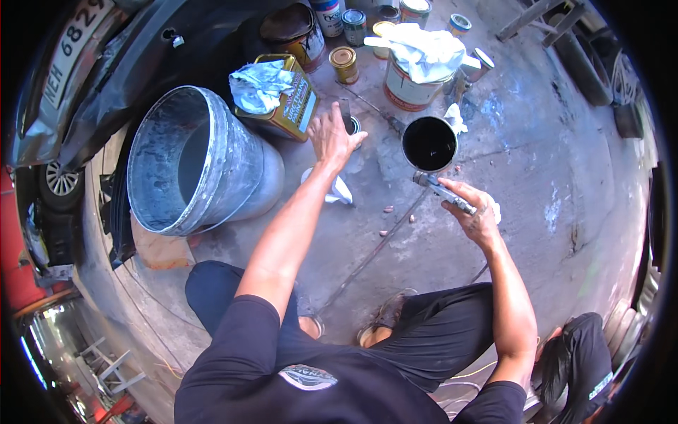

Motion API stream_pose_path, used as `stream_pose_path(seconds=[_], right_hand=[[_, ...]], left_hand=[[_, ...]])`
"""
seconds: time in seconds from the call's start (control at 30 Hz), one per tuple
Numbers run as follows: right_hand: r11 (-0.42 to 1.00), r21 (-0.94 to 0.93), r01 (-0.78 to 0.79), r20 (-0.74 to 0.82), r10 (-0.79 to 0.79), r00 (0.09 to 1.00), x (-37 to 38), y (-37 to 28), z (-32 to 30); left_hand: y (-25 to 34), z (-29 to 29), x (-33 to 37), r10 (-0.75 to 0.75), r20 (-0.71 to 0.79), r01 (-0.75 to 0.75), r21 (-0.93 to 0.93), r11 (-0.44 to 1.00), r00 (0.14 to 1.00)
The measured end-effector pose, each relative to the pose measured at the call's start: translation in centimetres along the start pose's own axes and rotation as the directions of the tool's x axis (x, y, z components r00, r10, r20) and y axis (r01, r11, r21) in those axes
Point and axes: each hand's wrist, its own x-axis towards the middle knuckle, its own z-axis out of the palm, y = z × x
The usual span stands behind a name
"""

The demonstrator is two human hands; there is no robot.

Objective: The person uses a spray gun to apply black paint to a car bumper. They then sit on the floor to refill the spray gun's cup with paint from a can and a yellow container, mixing the fluids before wiping the gun.

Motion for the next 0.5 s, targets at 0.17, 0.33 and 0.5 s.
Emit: stream_pose_path(seconds=[0.17,0.33,0.5], right_hand=[[1.000,-0.010,0.005,0.011,-0.005,1.000,0.1,-0.3,-0.1],[0.999,-0.050,0.013,0.028,-0.011,1.000,0.7,-0.5,0.6],[0.994,-0.110,-0.027,0.037,0.032,0.999,1.1,-1.5,1.0]], left_hand=[[-0.3,-0.1,-0.4,-0.036,0.104,0.043,-0.069,0.997,0.994],[-3.7,0.7,0.1,0.148,0.117,-0.105,-0.310,0.945,0.982],[-4.7,0.8,0.4,0.183,0.117,-0.113,-0.446,0.888,0.976]])
